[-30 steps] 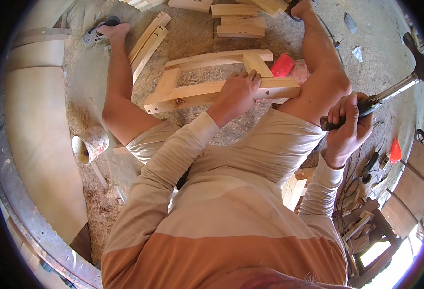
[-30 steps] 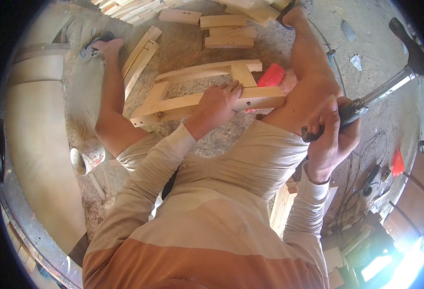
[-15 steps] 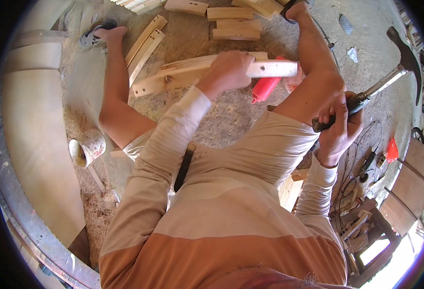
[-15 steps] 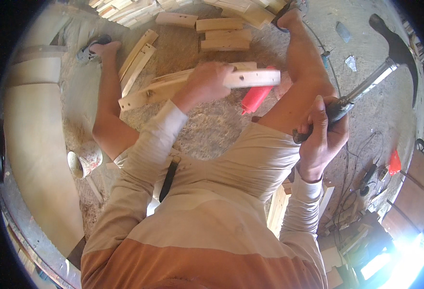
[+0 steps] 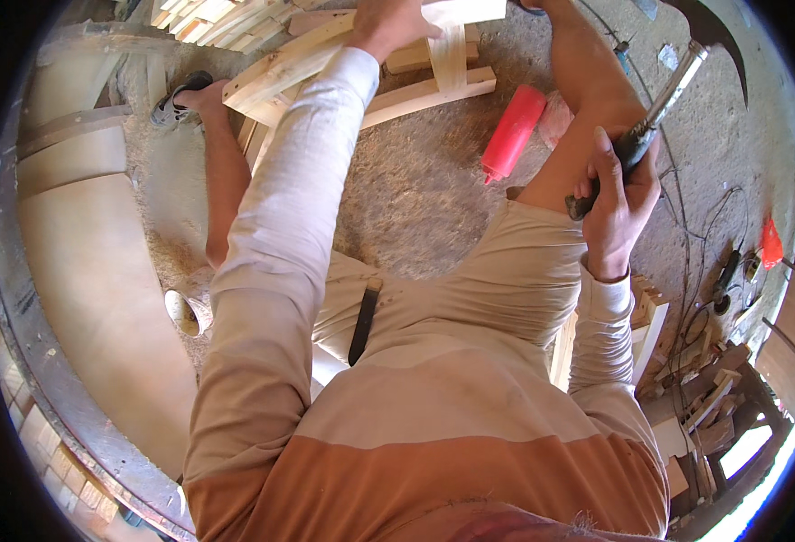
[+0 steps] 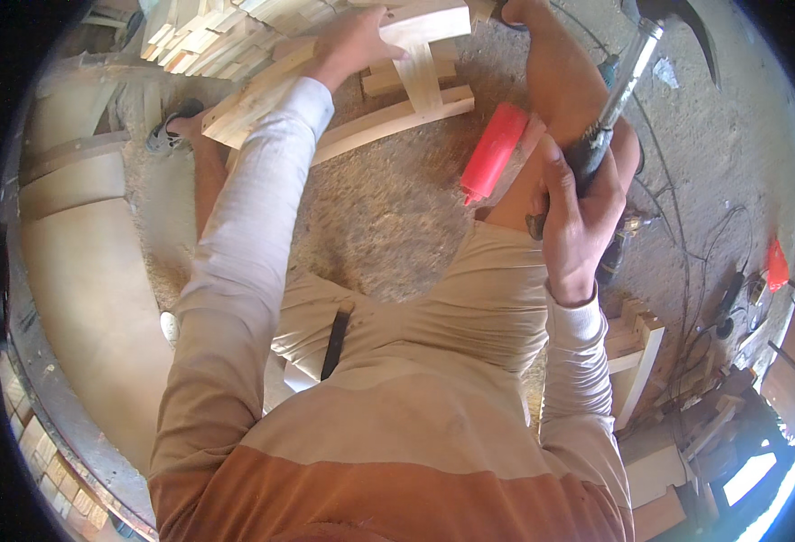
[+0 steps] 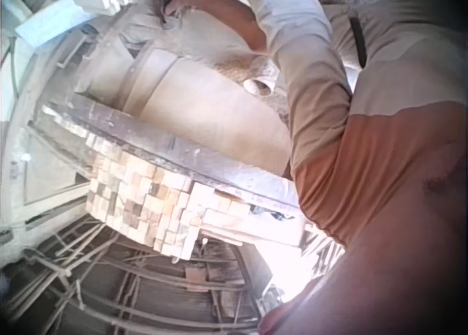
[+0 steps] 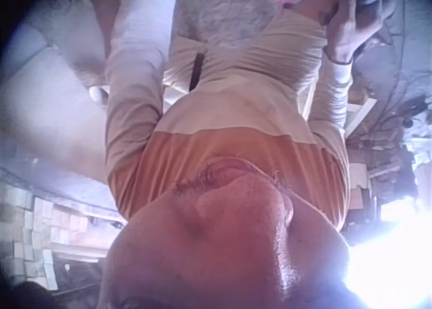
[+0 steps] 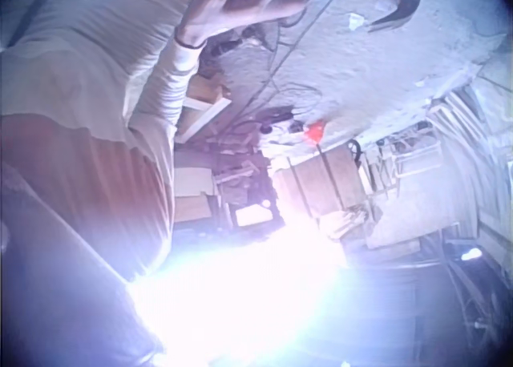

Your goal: The person applies wood glue to wooden planks and joins them with a hammer to assemble a frame while sitting on the floor.

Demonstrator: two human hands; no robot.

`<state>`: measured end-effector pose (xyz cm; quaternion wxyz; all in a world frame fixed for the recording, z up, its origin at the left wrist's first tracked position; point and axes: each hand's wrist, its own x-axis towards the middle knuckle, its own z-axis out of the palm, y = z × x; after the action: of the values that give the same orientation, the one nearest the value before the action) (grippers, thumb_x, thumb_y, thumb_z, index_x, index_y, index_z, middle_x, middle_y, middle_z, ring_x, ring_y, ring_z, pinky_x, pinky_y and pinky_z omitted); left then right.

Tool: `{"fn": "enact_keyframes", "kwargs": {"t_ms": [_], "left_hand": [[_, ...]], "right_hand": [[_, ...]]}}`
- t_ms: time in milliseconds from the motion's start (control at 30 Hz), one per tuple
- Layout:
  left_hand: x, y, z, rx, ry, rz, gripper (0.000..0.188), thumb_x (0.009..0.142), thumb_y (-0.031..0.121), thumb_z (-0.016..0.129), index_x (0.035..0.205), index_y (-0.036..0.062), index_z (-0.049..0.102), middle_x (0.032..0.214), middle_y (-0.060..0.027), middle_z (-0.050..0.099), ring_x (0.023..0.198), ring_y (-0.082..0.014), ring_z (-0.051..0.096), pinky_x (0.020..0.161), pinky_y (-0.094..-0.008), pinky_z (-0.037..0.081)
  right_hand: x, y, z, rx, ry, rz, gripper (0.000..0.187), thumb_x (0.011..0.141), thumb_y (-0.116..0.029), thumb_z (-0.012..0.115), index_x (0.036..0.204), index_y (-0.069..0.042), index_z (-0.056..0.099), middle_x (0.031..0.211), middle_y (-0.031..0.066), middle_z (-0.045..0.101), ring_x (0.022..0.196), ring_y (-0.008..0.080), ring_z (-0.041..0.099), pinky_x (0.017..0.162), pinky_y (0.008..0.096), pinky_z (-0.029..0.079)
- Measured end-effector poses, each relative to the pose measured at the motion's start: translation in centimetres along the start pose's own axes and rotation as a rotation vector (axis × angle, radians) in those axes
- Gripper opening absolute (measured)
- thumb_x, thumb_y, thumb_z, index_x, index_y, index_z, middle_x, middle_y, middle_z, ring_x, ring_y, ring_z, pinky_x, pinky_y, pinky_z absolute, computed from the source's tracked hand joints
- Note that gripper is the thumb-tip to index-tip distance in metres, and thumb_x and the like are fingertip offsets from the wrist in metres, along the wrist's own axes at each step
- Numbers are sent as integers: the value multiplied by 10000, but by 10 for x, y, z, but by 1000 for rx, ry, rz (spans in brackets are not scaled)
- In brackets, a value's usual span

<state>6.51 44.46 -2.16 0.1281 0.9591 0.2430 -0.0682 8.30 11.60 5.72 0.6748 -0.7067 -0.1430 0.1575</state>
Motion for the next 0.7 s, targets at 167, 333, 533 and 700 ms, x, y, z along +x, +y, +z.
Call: {"fn": "enact_keyframes", "kwargs": {"t_ms": [167, 333, 533, 700], "left_hand": [[18, -15, 2, -82, 109, -13, 727, 676, 482, 859, 1212, 45, 635, 1118, -216, 715, 1057, -374, 683, 906, -464, 535], [22, -7, -2, -68, 121, -60, 760, 663, 531, 862, 1193, 29, 650, 1110, -218, 717, 1058, -379, 681, 909, -467, 534], [21, 3, -5, -27, 152, -138, 864, 678, 664, 807, 1210, 2, 648, 1122, -235, 712, 1058, -395, 679, 909, -463, 531], [24, -4, -7, -26, 85, -87, 848, 749, 724, 726, 1219, 22, 652, 1166, -222, 706, 1084, -383, 675, 935, -461, 519]], "right_hand": [[12, 27, 1, 1, -61, 43, 130, 997, -114, 654, 999, -4, 584, 630, -22, 507, 491, 52, 463, 452, 207, 334], [17, 43, 3, 86, -75, 117, 133, 995, -116, 665, 1014, -3, 597, 641, -25, 528, 494, 40, 458, 447, 203, 325], [22, 43, 5, 114, -69, 120, 138, 983, -107, 682, 1002, 4, 603, 656, -34, 534, 509, 32, 452, 457, 204, 333], [23, 51, 5, 61, -61, 91, 147, 977, -116, 694, 968, -8, 595, 660, -43, 527, 521, 22, 434, 468, 203, 325]]}}
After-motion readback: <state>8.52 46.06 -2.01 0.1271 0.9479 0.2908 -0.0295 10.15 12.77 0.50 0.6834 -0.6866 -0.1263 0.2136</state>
